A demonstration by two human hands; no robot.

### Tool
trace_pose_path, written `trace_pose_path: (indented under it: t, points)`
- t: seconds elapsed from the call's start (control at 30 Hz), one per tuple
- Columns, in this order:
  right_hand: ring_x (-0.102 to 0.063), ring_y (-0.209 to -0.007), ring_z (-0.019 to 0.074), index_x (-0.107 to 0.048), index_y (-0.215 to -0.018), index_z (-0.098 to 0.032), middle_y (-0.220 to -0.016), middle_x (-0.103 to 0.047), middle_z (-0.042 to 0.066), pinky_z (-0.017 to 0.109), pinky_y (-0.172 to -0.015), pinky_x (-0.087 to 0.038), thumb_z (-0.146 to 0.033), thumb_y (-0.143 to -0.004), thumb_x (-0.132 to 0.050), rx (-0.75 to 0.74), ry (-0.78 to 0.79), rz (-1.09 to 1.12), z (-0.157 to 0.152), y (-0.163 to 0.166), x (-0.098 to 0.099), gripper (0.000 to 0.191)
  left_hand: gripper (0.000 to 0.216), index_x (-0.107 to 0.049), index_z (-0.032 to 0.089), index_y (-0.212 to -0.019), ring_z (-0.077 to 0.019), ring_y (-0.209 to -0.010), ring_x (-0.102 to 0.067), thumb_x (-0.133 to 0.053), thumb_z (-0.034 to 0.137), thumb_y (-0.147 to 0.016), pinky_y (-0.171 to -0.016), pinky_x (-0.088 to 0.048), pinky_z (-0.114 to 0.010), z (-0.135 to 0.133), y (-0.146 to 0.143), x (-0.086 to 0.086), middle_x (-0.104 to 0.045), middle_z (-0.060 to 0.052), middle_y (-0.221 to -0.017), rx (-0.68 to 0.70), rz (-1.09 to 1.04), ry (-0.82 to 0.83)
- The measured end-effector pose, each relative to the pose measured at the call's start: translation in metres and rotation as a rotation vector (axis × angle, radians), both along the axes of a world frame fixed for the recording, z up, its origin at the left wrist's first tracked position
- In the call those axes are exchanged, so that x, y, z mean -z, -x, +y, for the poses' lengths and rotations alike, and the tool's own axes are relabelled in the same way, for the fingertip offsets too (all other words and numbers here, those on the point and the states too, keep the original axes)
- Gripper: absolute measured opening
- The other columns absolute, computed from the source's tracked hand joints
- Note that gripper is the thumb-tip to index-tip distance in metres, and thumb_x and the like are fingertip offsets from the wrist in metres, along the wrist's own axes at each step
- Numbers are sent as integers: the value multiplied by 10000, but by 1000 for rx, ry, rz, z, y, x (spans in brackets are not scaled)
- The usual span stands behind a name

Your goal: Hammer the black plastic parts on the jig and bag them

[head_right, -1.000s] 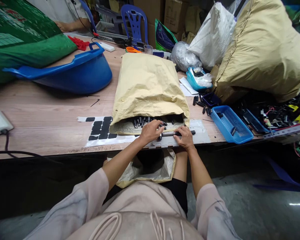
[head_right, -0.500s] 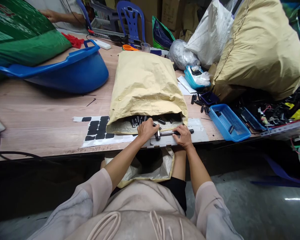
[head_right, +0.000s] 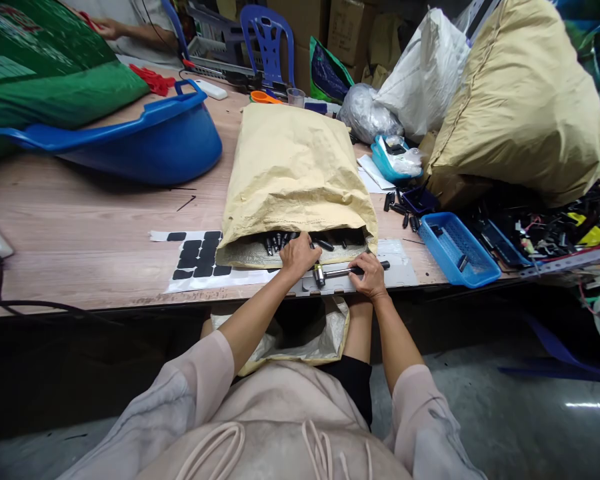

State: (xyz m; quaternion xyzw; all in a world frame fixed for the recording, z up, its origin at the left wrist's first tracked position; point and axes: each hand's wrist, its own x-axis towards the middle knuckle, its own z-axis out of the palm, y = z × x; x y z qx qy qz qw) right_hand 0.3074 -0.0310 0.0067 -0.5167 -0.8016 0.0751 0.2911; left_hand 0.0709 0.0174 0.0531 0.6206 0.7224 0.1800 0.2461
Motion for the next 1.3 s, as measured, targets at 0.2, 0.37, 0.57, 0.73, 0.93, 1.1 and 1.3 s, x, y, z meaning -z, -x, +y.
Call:
trace_pose_path:
  t: [0.2, 0.37, 0.57, 0.73, 0.93, 1.1, 1.3]
  points:
    - [-607, -899, 252, -727, -874, -236, -908, -670, 50, 401, -862, -484, -267, -777, -652, -2, -11, 7, -1, 1, -2, 126, 358, -639, 229, -1189, -322, -1017, -706, -636, 222, -832, -833, -501, -400, -9, -1, -3, -721, -126, -1151, 111, 23, -4]
    - [-603, -889, 249, -718, -869, -235, -905, -670, 49, 406, -864, -482, -281, -783, -655, -3, -23, 0, -1, 2, -2, 116, 281, -680, 272, -1111, -250, -990, -682, -632, 186, -847, -800, -495, -331, -22, 36, 9, -699, -48, -1101, 333, -3, -145]
    - [-604, -895, 250, -713, -884, -233, -917, -671, 52, 405, -865, -486, -292, -806, -676, -13, -11, -19, 0, 0, -1, 105, 216, -715, 237, -1077, -201, -924, -654, -685, 230, -862, -863, -515, -307, -34, 67, 44, -696, -40, -1028, 356, -178, -286]
    - [-596, -876, 245, -715, -890, -241, -914, -683, 51, 401, -848, -485, -340, -876, -679, -24, -11, -49, 0, -2, -3, 107, 169, -744, 232, -1018, -190, -890, -653, -716, 256, -852, -857, -525, -307, -30, 65, 54, -703, -35, -998, 331, -259, -273]
    - [-630, -924, 247, -709, -992, -255, -949, -699, 63, 382, -850, -498, -362, -1012, -556, 35, -51, -41, -17, 20, -10, 188, 175, -765, 240, -1003, -199, -956, -664, -727, 226, -833, -877, -522, -307, -28, 64, 51, -702, -27, -975, 315, -284, -268]
    - [-654, -926, 247, -718, -1029, -259, -964, -712, 79, 356, -821, -498, -381, -1047, -517, 187, -114, -3, -32, 49, -16, 235, 190, -775, 238, -1005, -203, -977, -669, -726, 203, -825, -891, -524, -313, -30, 64, 48, -703, -28, -990, 309, -294, -247]
    - [-631, -936, 265, -729, -1075, -263, -949, -695, 93, 367, -830, -482, -387, -1047, -513, 243, -129, -24, -41, 63, -17, 251, 192, -772, 249, -1008, -203, -994, -663, -712, 201, -832, -908, -527, -320, -30, 64, 46, -698, -26, -995, 312, -293, -245]
